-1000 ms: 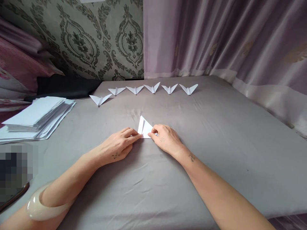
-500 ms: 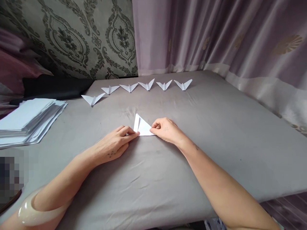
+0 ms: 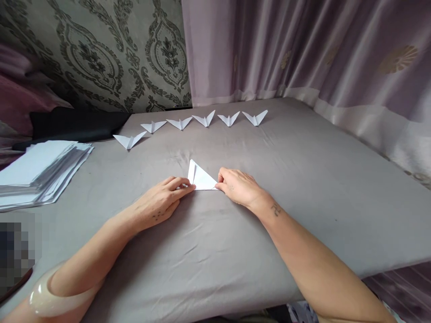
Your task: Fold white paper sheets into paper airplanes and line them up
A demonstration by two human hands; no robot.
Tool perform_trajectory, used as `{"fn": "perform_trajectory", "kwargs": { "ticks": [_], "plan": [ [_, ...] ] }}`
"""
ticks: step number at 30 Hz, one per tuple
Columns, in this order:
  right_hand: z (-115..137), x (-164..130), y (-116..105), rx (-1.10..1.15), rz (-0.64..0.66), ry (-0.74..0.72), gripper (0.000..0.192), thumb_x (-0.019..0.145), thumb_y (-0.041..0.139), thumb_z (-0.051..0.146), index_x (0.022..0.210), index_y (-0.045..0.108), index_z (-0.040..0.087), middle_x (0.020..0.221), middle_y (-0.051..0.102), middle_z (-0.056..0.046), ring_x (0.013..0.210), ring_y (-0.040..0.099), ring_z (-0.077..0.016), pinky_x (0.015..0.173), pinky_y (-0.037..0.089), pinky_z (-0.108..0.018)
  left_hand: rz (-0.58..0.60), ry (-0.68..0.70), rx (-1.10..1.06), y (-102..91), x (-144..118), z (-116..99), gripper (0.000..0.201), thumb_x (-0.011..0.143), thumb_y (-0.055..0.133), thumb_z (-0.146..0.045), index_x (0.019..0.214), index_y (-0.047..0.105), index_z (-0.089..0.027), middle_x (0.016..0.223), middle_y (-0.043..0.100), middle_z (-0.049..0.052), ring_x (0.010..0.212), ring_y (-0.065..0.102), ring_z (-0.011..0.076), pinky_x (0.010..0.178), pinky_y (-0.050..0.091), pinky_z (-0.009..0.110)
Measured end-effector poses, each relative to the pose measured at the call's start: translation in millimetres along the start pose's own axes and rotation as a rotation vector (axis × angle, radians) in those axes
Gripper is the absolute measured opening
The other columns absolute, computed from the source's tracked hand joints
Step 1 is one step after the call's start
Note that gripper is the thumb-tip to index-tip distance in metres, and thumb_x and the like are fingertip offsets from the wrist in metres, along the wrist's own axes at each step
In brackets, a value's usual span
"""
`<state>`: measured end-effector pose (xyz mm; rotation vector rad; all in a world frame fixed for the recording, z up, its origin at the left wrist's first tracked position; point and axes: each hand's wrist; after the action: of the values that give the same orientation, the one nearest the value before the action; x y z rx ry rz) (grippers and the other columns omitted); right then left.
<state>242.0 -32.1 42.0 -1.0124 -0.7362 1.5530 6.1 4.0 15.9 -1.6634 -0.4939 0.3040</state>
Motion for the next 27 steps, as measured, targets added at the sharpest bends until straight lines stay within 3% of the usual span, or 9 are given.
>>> {"fn": "perform_trajectory", "kwargs": {
  "ticks": [6, 8, 11, 15, 18, 22, 27],
  "plan": [
    [-22.1, 4.0, -9.0, 0.116, 0.076, -0.072, 0.007, 0.079, 0.056, 0.026, 0.082, 0.061, 0.023, 0.072, 0.064, 0.002, 0.063, 0.055, -0.0127, 0.054, 0.036, -0.024, 0.025, 0.003, 0.102, 2.0, 2.2, -5.2, 0.042, 0.089, 0.034, -0.006, 0.126, 0.053, -0.015, 0.119, 0.059, 0.011, 0.104, 0.052, 0.0237, 0.084, 0.047, 0.035],
    [-22.2, 5.8, -8.1, 0.178, -0.023, -0.104, 0.011, 0.080, 0.055, 0.027, 0.083, 0.064, 0.022, 0.074, 0.065, 0.002, 0.065, 0.057, -0.0129, 0.058, 0.039, -0.024, 0.032, 0.005, 0.131, 2.3, 3.8, -9.0, 0.041, 0.087, 0.035, -0.005, 0.123, 0.054, -0.014, 0.113, 0.060, 0.012, 0.104, 0.052, 0.0243, 0.083, 0.047, 0.035],
    [-5.9, 5.1, 4.6, 0.220, -0.284, -0.227, 0.019, 0.086, 0.048, 0.020, 0.088, 0.067, 0.021, 0.089, 0.068, -0.001, 0.079, 0.060, -0.0141, 0.072, 0.044, -0.026, 0.061, -0.015, 0.149, 2.3, 6.5, -16.5, 0.037, 0.086, 0.036, -0.004, 0.116, 0.057, -0.012, 0.107, 0.061, 0.012, 0.099, 0.055, 0.0229, 0.083, 0.048, 0.034],
    [24.3, -5.8, 34.0, 0.092, -0.184, -0.473, 0.034, 0.088, 0.036, 0.005, 0.101, 0.064, 0.019, 0.101, 0.064, -0.007, 0.094, 0.059, -0.0164, 0.081, 0.047, -0.029, 0.120, -0.091, 0.184, 2.6, 7.3, -27.0, 0.031, 0.085, 0.039, -0.006, 0.107, 0.060, -0.011, 0.104, 0.060, 0.012, 0.093, 0.057, 0.0239, 0.079, 0.050, 0.035],
    [36.6, -17.9, 48.2, -0.089, -0.168, -0.442, 0.037, 0.089, 0.033, 0.004, 0.113, 0.058, 0.017, 0.107, 0.059, -0.011, 0.102, 0.055, -0.0210, 0.082, 0.049, -0.033, 0.102, -0.103, 0.162, 3.4, 5.2, -30.7, 0.032, 0.084, 0.039, -0.005, 0.108, 0.060, -0.011, 0.107, 0.059, 0.012, 0.097, 0.057, 0.0239, 0.082, 0.051, 0.035],
    [42.3, -28.0, 52.1, -0.191, -0.174, -0.383, 0.034, 0.096, 0.036, 0.021, 0.127, 0.049, 0.012, 0.115, 0.056, -0.014, 0.106, 0.052, -0.0256, 0.085, 0.051, -0.039, 0.067, -0.099, 0.068, 2.7, 2.3, -27.7, 0.031, 0.085, 0.039, -0.005, 0.108, 0.059, -0.013, 0.112, 0.059, 0.011, 0.104, 0.056, 0.0220, 0.088, 0.051, 0.032],
    [40.2, -28.0, 52.7, -0.252, -0.176, -0.378, 0.038, 0.098, 0.036, 0.032, 0.128, 0.050, 0.013, 0.118, 0.054, -0.014, 0.107, 0.050, -0.0271, 0.084, 0.051, -0.040, 0.062, -0.156, 0.014, -4.4, -0.1, -21.6, 0.037, 0.087, 0.038, -0.006, 0.117, 0.056, -0.016, 0.114, 0.057, 0.011, 0.104, 0.055, 0.0214, 0.082, 0.053, 0.031]
  ]
}}
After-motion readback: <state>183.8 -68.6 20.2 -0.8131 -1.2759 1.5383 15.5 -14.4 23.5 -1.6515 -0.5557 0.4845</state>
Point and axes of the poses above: each hand's wrist, its own x-axis towards the middle knuckle, its own y-axis out of the palm, z = x × y
